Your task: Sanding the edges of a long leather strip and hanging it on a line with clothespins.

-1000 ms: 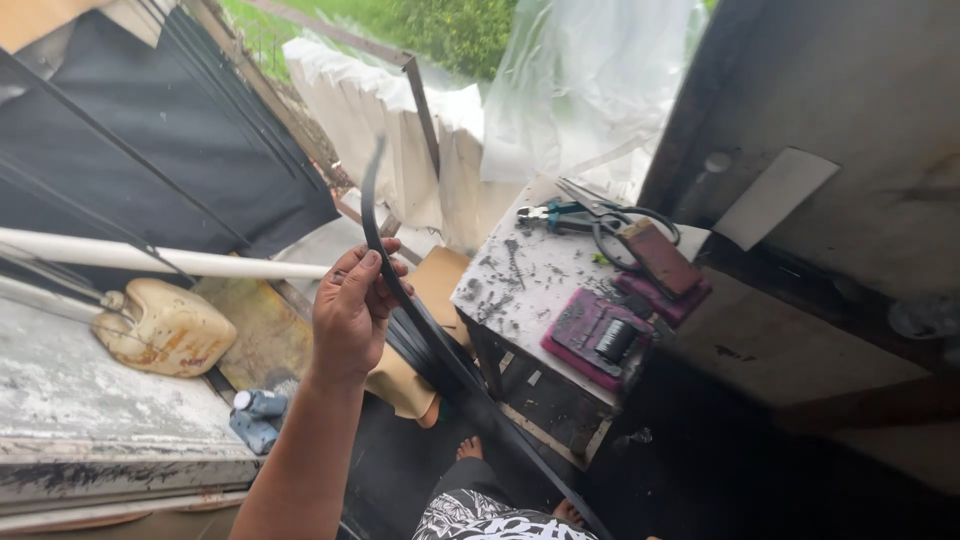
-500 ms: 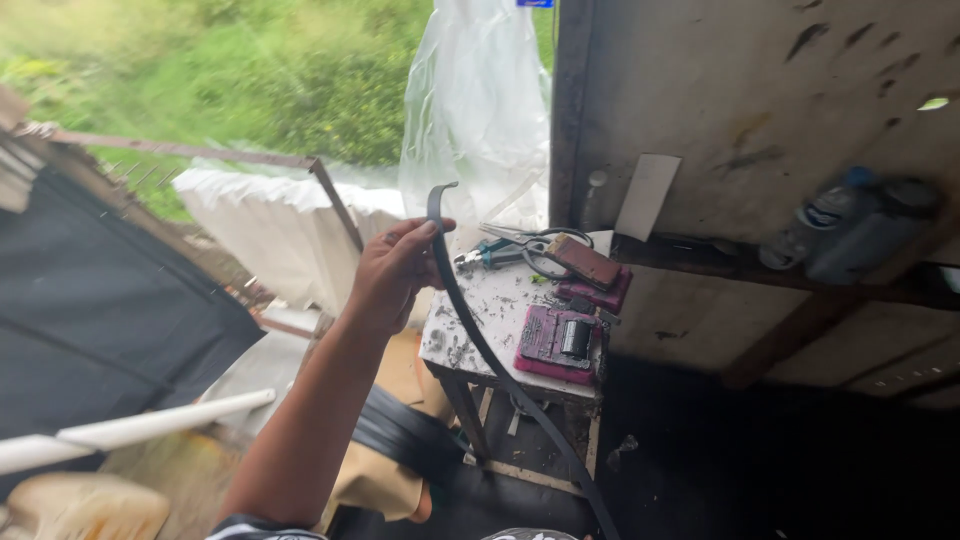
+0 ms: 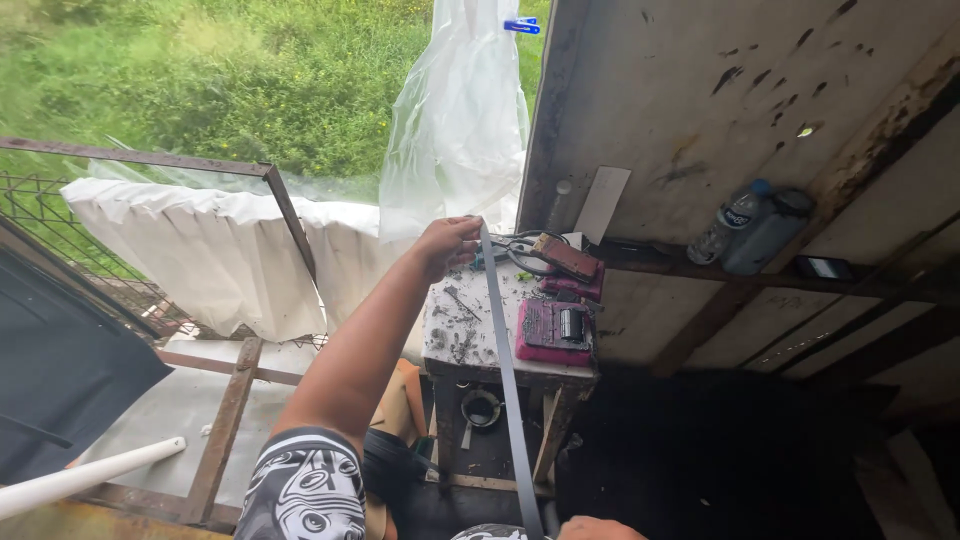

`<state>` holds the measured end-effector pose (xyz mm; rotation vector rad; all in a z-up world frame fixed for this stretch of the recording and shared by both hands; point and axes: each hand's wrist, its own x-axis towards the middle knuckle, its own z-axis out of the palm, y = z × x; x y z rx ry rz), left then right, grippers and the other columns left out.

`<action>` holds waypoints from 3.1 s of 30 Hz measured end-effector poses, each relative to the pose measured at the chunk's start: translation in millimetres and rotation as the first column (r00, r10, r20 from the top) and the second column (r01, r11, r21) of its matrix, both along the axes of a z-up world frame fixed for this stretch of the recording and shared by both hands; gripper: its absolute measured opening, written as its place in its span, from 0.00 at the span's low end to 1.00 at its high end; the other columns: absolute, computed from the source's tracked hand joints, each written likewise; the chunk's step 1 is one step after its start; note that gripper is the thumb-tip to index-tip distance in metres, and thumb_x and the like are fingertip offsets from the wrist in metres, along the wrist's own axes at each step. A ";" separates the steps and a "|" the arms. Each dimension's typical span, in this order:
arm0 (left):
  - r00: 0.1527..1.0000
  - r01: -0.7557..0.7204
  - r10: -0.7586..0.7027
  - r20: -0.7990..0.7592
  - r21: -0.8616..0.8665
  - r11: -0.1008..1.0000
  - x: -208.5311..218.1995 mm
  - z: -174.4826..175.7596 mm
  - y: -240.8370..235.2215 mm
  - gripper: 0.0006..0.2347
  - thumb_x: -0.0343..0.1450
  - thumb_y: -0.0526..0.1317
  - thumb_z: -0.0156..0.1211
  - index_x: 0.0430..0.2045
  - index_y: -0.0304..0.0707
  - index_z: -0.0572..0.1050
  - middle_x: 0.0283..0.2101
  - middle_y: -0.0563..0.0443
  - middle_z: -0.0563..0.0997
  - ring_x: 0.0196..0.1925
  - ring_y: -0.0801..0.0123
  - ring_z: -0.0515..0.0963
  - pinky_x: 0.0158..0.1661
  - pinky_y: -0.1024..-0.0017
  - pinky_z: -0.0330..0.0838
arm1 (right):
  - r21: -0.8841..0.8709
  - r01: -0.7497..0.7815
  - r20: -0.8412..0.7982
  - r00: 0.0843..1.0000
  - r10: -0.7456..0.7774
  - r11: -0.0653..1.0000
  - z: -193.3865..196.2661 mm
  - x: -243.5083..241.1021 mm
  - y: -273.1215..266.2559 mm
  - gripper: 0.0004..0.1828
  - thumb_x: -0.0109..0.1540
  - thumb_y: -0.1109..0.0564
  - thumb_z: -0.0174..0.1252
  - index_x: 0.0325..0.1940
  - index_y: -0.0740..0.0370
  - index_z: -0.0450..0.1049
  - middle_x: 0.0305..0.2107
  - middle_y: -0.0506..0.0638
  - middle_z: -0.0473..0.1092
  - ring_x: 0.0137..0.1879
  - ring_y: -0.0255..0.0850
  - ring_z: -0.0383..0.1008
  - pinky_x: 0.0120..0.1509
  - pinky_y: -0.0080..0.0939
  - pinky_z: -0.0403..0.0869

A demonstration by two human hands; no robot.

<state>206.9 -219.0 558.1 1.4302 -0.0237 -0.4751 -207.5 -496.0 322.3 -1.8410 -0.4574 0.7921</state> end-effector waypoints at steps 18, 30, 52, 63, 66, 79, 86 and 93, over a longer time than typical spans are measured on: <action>0.909 0.264 -0.207 0.361 -0.115 0.958 -189.6 -9.0 60.7 0.26 0.74 0.55 0.47 0.63 0.38 0.67 0.64 0.46 0.74 0.60 0.61 0.76 0.57 0.64 0.72 | 0.395 0.393 0.791 0.315 -0.525 0.830 381.7 83.9 95.8 0.15 0.58 0.54 0.66 0.48 0.57 0.78 0.36 0.45 0.75 0.39 0.30 0.74 0.44 0.30 0.71; 0.952 0.103 0.021 0.305 -0.385 0.917 -333.8 -52.5 47.9 0.16 0.76 0.39 0.55 0.54 0.27 0.76 0.41 0.39 0.85 0.38 0.60 0.86 0.43 0.68 0.84 | 0.598 0.359 0.432 0.608 -0.666 0.716 452.6 222.0 135.0 0.28 0.63 0.62 0.61 0.68 0.58 0.68 0.33 0.43 0.69 0.40 0.34 0.73 0.47 0.35 0.81; 0.903 -0.426 0.328 -0.279 -0.470 0.773 -338.8 -123.6 47.4 0.16 0.66 0.23 0.62 0.48 0.16 0.80 0.47 0.29 0.85 0.30 0.64 0.77 0.31 0.65 0.81 | -0.257 0.675 0.692 0.628 -0.356 0.691 285.8 335.3 32.4 0.20 0.63 0.46 0.58 0.56 0.54 0.80 0.49 0.55 0.78 0.55 0.49 0.77 0.58 0.46 0.72; 0.866 -0.484 0.285 -0.411 -0.545 0.684 -341.1 -124.7 45.8 0.22 0.65 0.23 0.60 0.56 0.22 0.75 0.54 0.28 0.80 0.39 0.58 0.78 0.36 0.67 0.77 | -0.607 0.536 0.548 0.817 -0.179 0.587 238.7 315.3 -42.4 0.39 0.58 0.39 0.61 0.73 0.45 0.64 0.67 0.51 0.63 0.71 0.51 0.61 0.71 0.53 0.63; 0.865 -0.478 0.252 -0.433 -0.562 0.675 -342.6 -125.1 44.9 0.23 0.64 0.25 0.61 0.57 0.25 0.74 0.55 0.32 0.79 0.28 0.62 0.78 0.31 0.70 0.77 | -0.505 0.597 0.639 0.744 -0.194 0.624 214.0 323.8 -51.1 0.37 0.56 0.42 0.63 0.69 0.48 0.69 0.63 0.52 0.68 0.68 0.52 0.65 0.70 0.52 0.64; 0.832 -0.495 0.084 -0.548 -0.667 0.557 -345.8 -133.9 53.6 0.23 0.65 0.25 0.62 0.57 0.34 0.74 0.54 0.37 0.79 0.31 0.69 0.81 0.35 0.78 0.79 | 0.758 0.416 -0.316 0.908 -0.276 0.502 247.2 217.5 -10.5 0.29 0.72 0.48 0.44 0.67 0.78 0.63 0.46 0.74 0.74 0.46 0.61 0.79 0.41 0.50 0.82; 0.872 -0.435 0.065 -0.485 -0.708 0.556 -341.6 -124.0 51.2 0.23 0.65 0.28 0.64 0.58 0.34 0.73 0.55 0.41 0.79 0.29 0.74 0.77 0.30 0.80 0.76 | 0.679 0.403 -0.240 0.912 -0.333 0.613 222.9 172.1 31.1 0.24 0.69 0.48 0.48 0.55 0.74 0.72 0.41 0.67 0.76 0.41 0.57 0.80 0.40 0.55 0.81; 0.888 -0.404 0.037 -0.458 -0.739 0.538 -349.5 -124.6 54.3 0.28 0.65 0.29 0.66 0.64 0.38 0.70 0.57 0.49 0.76 0.31 0.76 0.77 0.33 0.87 0.75 | 0.415 0.326 0.424 0.757 -0.498 0.849 195.2 113.9 88.6 0.28 0.57 0.63 0.67 0.61 0.70 0.72 0.51 0.58 0.76 0.55 0.43 0.78 0.64 0.39 0.77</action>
